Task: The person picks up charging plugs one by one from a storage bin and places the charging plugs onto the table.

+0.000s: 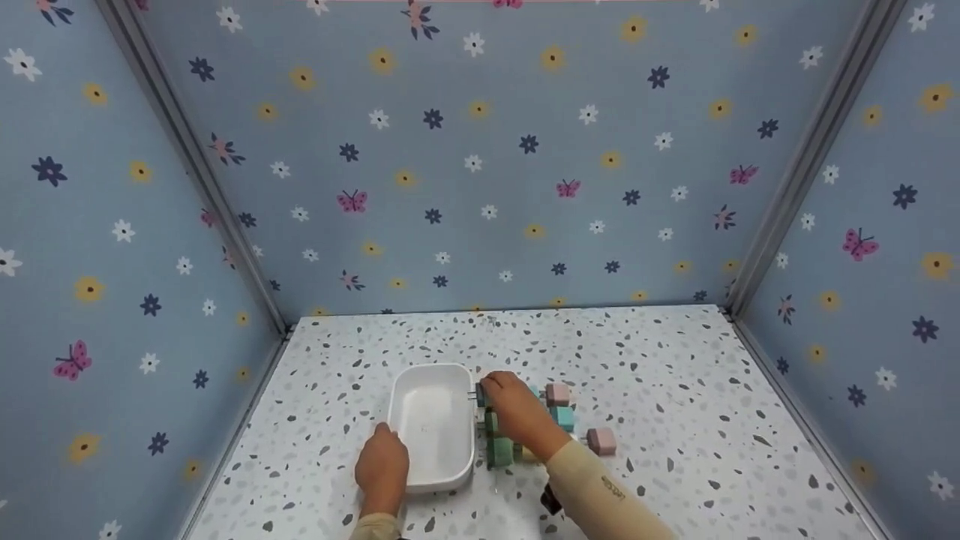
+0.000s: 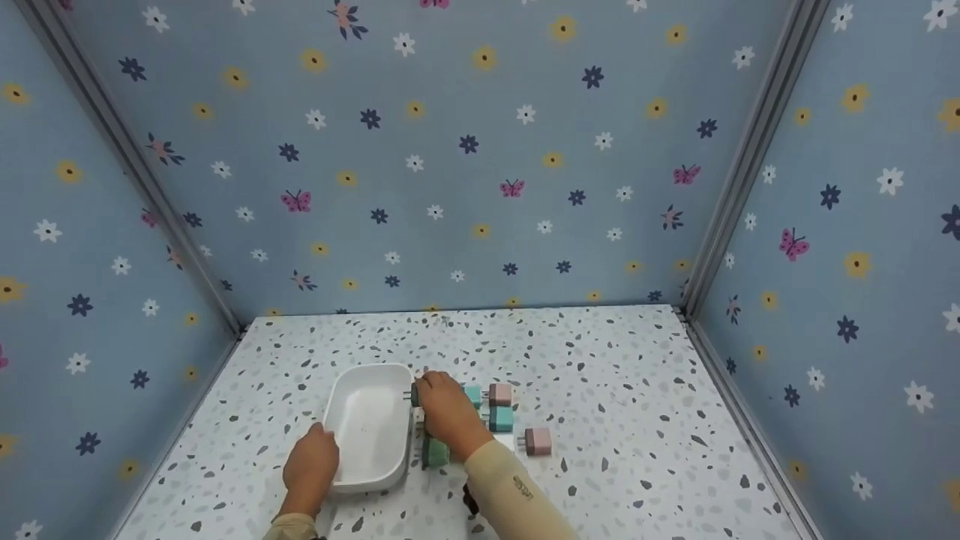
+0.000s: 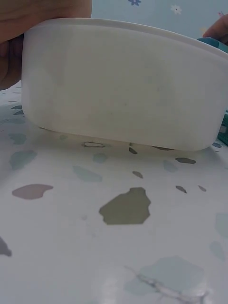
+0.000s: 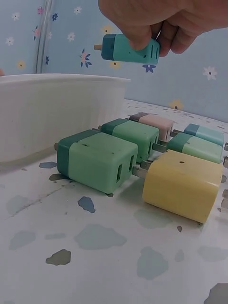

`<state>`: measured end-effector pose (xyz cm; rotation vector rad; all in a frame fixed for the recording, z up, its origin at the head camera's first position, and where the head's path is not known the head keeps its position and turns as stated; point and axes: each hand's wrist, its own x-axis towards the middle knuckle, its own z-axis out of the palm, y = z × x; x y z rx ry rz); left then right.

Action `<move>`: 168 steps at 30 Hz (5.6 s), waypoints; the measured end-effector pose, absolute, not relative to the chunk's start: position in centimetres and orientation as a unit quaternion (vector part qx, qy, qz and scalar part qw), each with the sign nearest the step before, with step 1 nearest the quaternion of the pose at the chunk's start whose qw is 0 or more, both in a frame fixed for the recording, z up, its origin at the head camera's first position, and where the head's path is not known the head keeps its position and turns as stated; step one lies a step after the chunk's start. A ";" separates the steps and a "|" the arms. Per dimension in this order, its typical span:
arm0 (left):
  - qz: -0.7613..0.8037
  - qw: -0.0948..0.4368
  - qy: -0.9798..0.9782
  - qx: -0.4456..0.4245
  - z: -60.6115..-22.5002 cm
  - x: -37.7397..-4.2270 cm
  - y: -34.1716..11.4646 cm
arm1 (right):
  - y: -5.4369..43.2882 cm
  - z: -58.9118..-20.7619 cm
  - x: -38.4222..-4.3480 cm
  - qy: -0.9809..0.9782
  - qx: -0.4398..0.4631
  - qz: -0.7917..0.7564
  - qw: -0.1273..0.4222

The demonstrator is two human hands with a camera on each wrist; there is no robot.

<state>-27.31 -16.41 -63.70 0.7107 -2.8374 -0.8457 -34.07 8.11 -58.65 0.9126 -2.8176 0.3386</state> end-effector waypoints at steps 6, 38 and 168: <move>-0.282 0.053 -0.930 0.230 -63.7 -27.3 -16.5 | 8.8 -58.5 -33.8 -0.947 0.291 0.111 0.077; -0.278 0.028 -0.931 0.234 -63.8 -27.6 -16.4 | 15.1 -58.5 -34.7 -0.951 0.274 0.118 0.083; -0.294 0.024 -0.924 0.245 -63.5 -27.4 -16.6 | 25.7 -62.1 -34.8 -0.972 0.150 0.177 -0.046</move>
